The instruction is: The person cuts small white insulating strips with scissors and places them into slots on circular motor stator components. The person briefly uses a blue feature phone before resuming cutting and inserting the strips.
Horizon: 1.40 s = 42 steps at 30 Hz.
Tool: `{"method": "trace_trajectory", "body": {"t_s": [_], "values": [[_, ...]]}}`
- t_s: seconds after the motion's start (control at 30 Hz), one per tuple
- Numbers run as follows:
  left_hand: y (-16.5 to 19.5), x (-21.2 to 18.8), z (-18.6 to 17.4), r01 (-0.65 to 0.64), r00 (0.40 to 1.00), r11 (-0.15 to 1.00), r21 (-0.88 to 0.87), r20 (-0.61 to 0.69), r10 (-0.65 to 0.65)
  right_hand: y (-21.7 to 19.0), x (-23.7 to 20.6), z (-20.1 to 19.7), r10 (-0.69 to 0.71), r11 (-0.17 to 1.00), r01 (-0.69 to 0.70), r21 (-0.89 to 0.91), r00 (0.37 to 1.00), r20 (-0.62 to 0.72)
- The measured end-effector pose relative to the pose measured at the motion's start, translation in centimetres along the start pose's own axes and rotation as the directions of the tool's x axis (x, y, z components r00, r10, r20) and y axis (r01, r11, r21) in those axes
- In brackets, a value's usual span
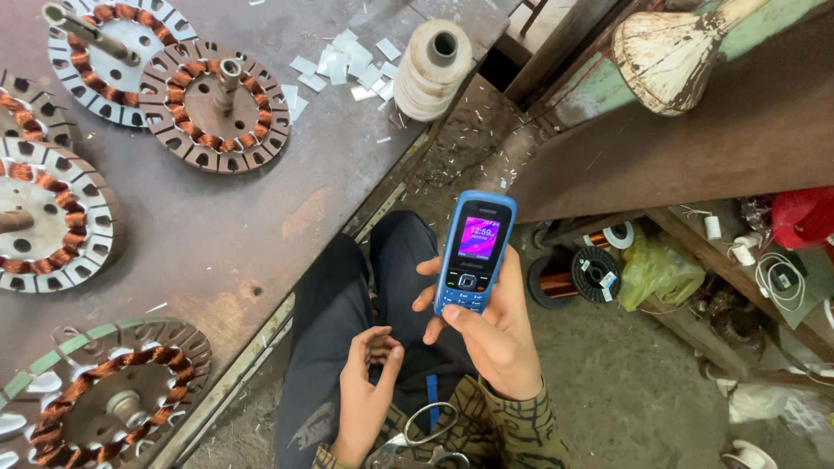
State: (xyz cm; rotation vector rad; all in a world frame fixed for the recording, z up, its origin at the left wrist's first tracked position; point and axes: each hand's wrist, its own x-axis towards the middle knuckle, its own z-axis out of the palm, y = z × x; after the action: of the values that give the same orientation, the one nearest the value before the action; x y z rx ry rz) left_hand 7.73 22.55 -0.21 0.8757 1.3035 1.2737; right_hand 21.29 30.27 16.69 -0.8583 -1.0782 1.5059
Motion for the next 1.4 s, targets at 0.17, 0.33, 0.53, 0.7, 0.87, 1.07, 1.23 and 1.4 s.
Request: {"method": "trace_trajectory", "body": {"t_s": [0.17, 0.33, 0.53, 0.7, 0.87, 1.07, 1.23, 1.4], "values": [[0.1, -0.6, 0.2, -0.037, 0.999, 0.999, -0.023, 0.021, 0.038, -0.3, -1.2, 0.0, -0.075, 0.997, 0.075, -0.006, 0.997, 0.026], [-0.2, -1.4, 0.3, -0.057, 0.998, 0.998, -0.031, 0.025, 0.058, -0.4, -2.7, -0.2, -0.094, 0.995, 0.094, 0.014, 0.995, 0.039], [-0.8, -2.3, 0.2, -0.061, 0.998, 0.997, -0.043, 0.03, 0.062, -0.4, -4.3, -0.4, -0.105, 0.994, 0.104, 0.044, 0.994, 0.01], [-0.8, -2.4, 0.1, -0.061, 0.997, 0.997, -0.049, 0.035, 0.063, 0.1, -4.5, -0.2, -0.071, 0.995, 0.079, 0.061, 0.99, -0.121], [-0.7, -2.2, -0.1, -0.05, 0.998, 0.998, -0.029, 0.028, 0.05, 0.6, -4.4, 0.3, -0.098, 0.995, 0.097, -0.015, 0.983, -0.157], [-0.5, -1.9, -0.4, -0.042, 0.999, 0.999, -0.013, 0.034, 0.042, 0.4, -4.3, 0.6, -0.098, 0.995, 0.1, 0.011, 0.99, -0.104], [-0.5, -1.8, -0.4, -0.047, 0.998, 0.999, -0.01, 0.034, 0.047, 0.3, -4.1, 0.5, -0.079, 0.996, 0.082, 0.038, 0.993, -0.093], [-0.6, -1.7, -0.4, -0.038, 0.999, 0.999, -0.002, 0.038, 0.038, 0.2, -4.1, 0.4, -0.082, 0.991, 0.086, 0.107, 0.996, -0.039]]}}
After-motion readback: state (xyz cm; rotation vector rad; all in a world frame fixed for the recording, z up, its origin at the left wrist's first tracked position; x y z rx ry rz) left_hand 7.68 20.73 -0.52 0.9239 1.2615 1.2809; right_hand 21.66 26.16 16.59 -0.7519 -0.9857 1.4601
